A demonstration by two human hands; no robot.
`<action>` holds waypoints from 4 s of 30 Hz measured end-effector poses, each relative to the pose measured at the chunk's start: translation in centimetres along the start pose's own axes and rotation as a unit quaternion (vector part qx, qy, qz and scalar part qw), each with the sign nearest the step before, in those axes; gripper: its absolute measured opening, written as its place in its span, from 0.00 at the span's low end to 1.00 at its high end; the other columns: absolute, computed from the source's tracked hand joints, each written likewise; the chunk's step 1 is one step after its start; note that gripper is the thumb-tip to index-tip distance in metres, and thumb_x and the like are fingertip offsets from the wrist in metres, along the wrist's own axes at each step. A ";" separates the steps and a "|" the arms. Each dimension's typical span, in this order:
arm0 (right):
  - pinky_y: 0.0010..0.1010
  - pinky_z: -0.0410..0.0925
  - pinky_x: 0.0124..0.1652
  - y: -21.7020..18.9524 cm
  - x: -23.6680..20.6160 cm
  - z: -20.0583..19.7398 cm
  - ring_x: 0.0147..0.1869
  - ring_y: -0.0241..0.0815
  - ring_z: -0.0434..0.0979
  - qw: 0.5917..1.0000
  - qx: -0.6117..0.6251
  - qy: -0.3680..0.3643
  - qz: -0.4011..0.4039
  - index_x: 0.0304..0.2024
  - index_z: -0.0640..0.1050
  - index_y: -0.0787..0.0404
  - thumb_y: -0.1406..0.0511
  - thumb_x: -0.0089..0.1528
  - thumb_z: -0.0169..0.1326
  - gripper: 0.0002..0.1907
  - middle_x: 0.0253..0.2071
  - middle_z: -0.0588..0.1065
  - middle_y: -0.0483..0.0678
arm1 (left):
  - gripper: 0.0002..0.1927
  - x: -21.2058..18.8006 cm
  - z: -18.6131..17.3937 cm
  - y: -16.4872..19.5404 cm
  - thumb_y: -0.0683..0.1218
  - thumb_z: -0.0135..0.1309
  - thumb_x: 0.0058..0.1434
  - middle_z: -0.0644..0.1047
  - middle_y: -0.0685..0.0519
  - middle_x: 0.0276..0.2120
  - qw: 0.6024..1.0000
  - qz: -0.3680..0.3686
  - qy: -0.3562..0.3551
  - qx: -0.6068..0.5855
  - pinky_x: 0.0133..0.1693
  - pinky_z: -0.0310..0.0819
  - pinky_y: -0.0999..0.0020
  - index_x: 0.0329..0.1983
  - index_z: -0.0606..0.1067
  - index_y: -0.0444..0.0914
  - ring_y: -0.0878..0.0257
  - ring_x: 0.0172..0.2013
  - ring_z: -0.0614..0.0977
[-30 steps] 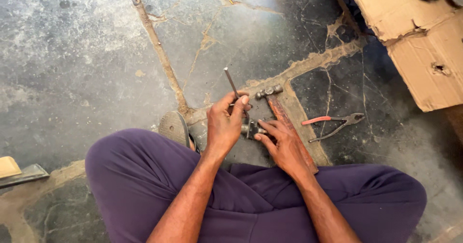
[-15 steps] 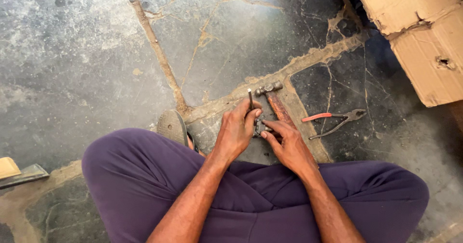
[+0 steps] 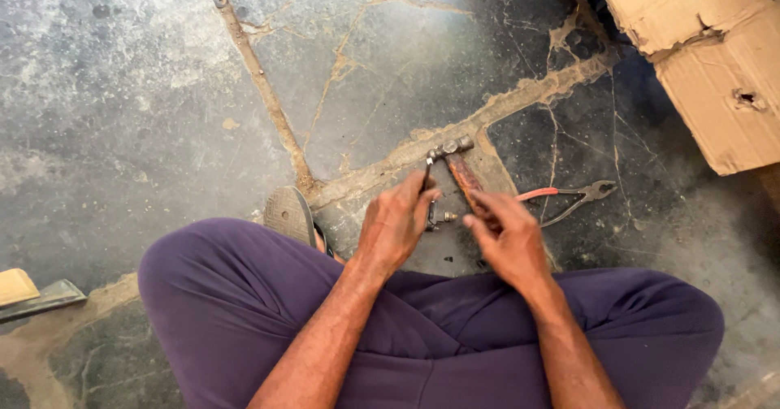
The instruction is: The person sits on the floor and uses a hammer and a metal punch to strike a small metal lock mechanism. They repeatedly hit the lock to separate its components, then inspect the separated parts.
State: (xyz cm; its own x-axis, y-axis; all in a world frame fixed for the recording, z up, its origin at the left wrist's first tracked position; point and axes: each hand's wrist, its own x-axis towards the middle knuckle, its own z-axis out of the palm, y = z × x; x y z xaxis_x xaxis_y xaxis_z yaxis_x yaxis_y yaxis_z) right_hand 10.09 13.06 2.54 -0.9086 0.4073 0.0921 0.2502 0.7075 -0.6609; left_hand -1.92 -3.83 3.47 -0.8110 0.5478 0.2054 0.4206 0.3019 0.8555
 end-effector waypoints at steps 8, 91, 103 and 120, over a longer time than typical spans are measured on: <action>0.42 0.69 0.50 -1.2 -0.2 2.0 0.51 0.54 0.79 0.988 -0.083 -0.050 -0.122 0.52 0.79 0.64 0.64 0.61 0.60 0.17 0.48 0.80 0.53 | 0.13 0.2 -0.9 -2.0 0.44 0.58 0.65 0.81 0.36 0.39 0.968 -0.169 -0.079 0.167 0.43 0.77 0.46 0.51 0.73 0.35 0.39 0.42 0.84; 0.25 0.73 0.29 0.7 0.6 -1.5 0.30 0.34 0.80 0.910 0.339 0.091 0.222 0.51 0.82 0.68 0.60 0.61 0.62 0.20 0.33 0.82 0.51 | 0.35 2.3 -1.6 1.9 0.42 0.72 0.46 0.81 0.49 0.48 0.971 -0.142 -0.117 -0.152 0.45 0.83 0.64 0.58 0.73 0.40 0.58 0.46 0.88; 0.32 0.74 0.36 5.0 -1.1 -2.0 0.35 0.43 0.81 0.735 0.657 -0.011 0.169 0.49 0.74 0.73 0.58 0.73 0.48 0.20 0.39 0.81 0.59 | 0.44 1.3 -1.6 2.5 0.31 0.64 0.50 0.67 0.45 0.65 0.813 -0.135 -0.176 -0.539 0.56 0.78 0.61 0.71 0.62 0.36 0.52 0.62 0.76; 0.34 0.74 0.36 2.8 -0.6 -1.4 0.37 0.42 0.80 0.733 0.646 -0.031 0.210 0.55 0.75 0.67 0.53 0.71 0.45 0.24 0.43 0.81 0.56 | 0.38 1.8 -2.7 1.7 0.39 0.52 0.57 0.69 0.37 0.65 0.684 -0.138 -0.081 -0.712 0.63 0.73 0.58 0.73 0.59 0.28 0.45 0.62 0.75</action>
State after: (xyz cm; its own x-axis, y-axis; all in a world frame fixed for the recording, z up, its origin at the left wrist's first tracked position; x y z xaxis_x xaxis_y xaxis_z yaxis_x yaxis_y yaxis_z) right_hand 11.82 15.62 1.70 -0.8654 0.3779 -0.3289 0.0226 -0.6265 -0.7791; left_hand -3.77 -4.49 6.57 -0.6751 0.7376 -0.0136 -0.6550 -0.5907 0.4712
